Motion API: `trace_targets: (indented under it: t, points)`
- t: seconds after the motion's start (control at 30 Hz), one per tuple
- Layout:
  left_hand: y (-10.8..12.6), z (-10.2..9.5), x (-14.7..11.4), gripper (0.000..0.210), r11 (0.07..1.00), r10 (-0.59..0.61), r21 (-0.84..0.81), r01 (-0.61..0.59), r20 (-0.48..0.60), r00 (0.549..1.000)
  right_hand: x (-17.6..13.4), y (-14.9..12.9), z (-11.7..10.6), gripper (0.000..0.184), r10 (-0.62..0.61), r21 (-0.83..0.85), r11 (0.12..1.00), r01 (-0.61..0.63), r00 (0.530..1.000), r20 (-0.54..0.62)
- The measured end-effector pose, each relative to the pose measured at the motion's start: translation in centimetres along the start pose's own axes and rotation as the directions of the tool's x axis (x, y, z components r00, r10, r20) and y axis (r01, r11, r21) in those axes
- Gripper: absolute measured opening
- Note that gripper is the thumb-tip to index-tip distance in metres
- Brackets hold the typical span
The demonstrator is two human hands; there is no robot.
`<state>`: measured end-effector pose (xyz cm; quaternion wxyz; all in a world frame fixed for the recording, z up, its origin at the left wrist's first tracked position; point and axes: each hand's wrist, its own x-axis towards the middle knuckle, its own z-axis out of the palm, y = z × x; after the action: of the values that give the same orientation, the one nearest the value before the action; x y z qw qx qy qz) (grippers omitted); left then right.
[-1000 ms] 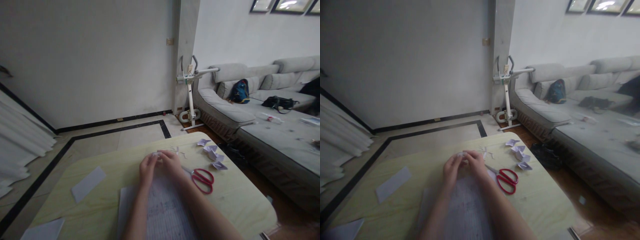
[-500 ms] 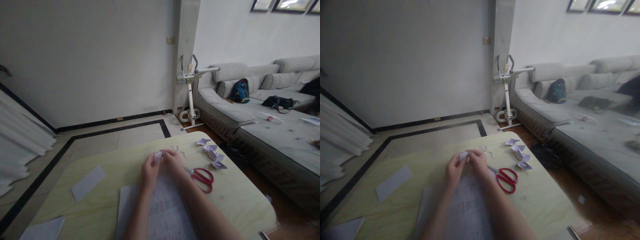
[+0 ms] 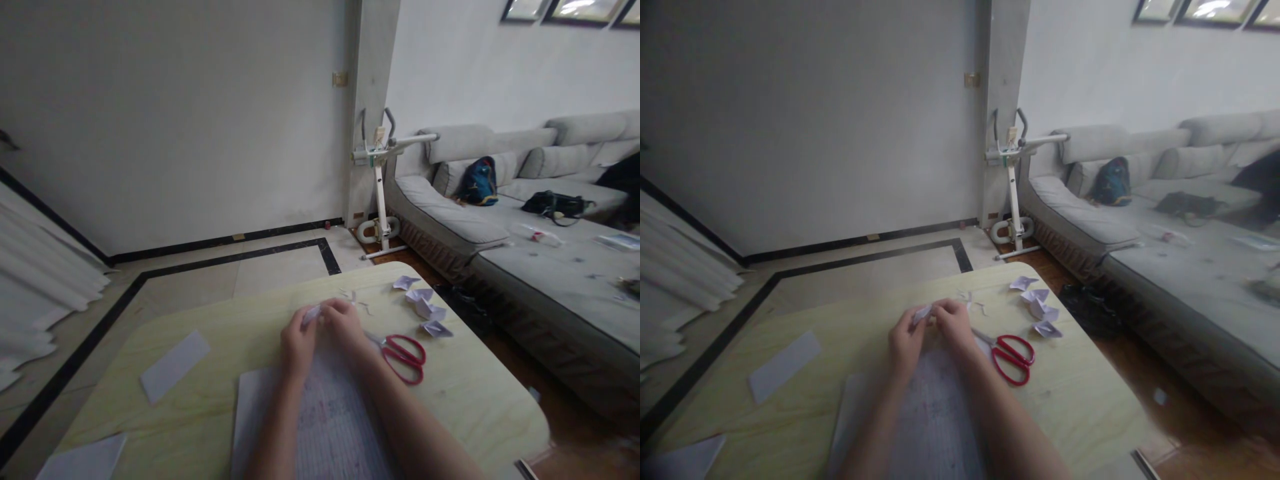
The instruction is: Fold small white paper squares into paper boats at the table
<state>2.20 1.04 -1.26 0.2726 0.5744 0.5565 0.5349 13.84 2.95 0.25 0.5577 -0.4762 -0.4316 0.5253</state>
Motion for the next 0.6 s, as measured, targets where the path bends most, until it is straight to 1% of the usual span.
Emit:
trace_targets:
  t: [0.1,0.23,0.37,0.6]
  points:
    - [0.15,-0.06,0.02,0.023,1.0,0.005,-0.002,-0.005,0.005,1.0,0.15,0.27,-0.11,0.009,-0.022,-0.016,1.0,0.022,1.0,-0.005]
    - [0.46,-0.19,0.05,0.025,0.999,0.048,0.008,-0.048,0.045,0.998,0.2,0.2,-0.22,0.009,-0.041,-0.041,0.998,0.041,0.999,0.0]
    - [0.53,-0.13,0.12,0.024,0.998,0.039,-0.045,-0.037,0.028,0.999,0.15,0.07,-0.23,0.01,-0.043,-0.052,0.998,0.043,0.999,-0.002]
    - [0.66,-0.29,0.08,0.024,0.995,0.084,-0.06,-0.082,0.038,0.996,0.25,0.15,-0.31,0.009,-0.06,-0.092,0.994,0.058,0.998,-0.014]
